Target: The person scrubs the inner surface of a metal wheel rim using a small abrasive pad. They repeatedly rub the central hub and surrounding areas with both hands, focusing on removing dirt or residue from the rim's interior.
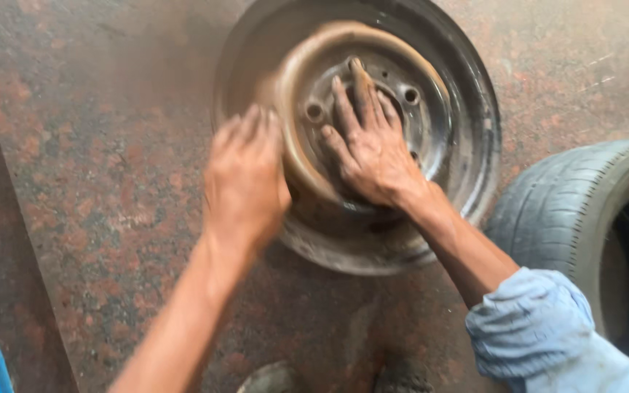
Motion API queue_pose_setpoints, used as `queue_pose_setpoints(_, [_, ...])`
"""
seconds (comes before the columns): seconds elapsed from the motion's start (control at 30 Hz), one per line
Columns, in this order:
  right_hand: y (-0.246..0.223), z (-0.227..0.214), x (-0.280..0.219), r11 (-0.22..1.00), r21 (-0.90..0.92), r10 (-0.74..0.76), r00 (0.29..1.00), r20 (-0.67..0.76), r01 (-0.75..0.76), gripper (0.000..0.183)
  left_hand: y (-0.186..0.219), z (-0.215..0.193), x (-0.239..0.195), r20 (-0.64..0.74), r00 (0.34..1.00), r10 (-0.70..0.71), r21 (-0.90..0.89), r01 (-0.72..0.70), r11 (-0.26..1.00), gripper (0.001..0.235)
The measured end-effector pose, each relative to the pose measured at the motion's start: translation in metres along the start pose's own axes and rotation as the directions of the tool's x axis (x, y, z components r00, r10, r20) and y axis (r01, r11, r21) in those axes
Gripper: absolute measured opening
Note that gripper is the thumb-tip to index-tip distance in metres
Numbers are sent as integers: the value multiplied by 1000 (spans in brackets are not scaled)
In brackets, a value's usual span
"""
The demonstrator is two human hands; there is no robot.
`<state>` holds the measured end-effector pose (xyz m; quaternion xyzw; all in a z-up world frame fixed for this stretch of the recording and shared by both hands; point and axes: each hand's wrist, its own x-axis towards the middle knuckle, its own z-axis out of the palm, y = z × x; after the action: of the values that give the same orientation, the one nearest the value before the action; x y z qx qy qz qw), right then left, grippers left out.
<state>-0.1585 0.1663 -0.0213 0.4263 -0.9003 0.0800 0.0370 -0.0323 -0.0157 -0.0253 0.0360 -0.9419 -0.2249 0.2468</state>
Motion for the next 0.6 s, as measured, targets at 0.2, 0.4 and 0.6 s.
queue_pose_setpoints(0.2, [10, -28, 3, 989, -20, 151, 986, 69, -150, 46, -34, -8, 52, 43, 996, 83, -54, -81, 995, 41])
queue_pose_setpoints(0.4, [13, -15, 1, 990, 1, 142, 990, 19, -143, 57, 45, 11, -12, 22, 994, -105, 113, 102, 988, 50])
queue_pose_setpoints(0.6, [6, -14, -3, 983, 4, 183, 982, 46, -183, 58, 71, 25, -5, -38, 960, -277, 74, 279, 957, 56])
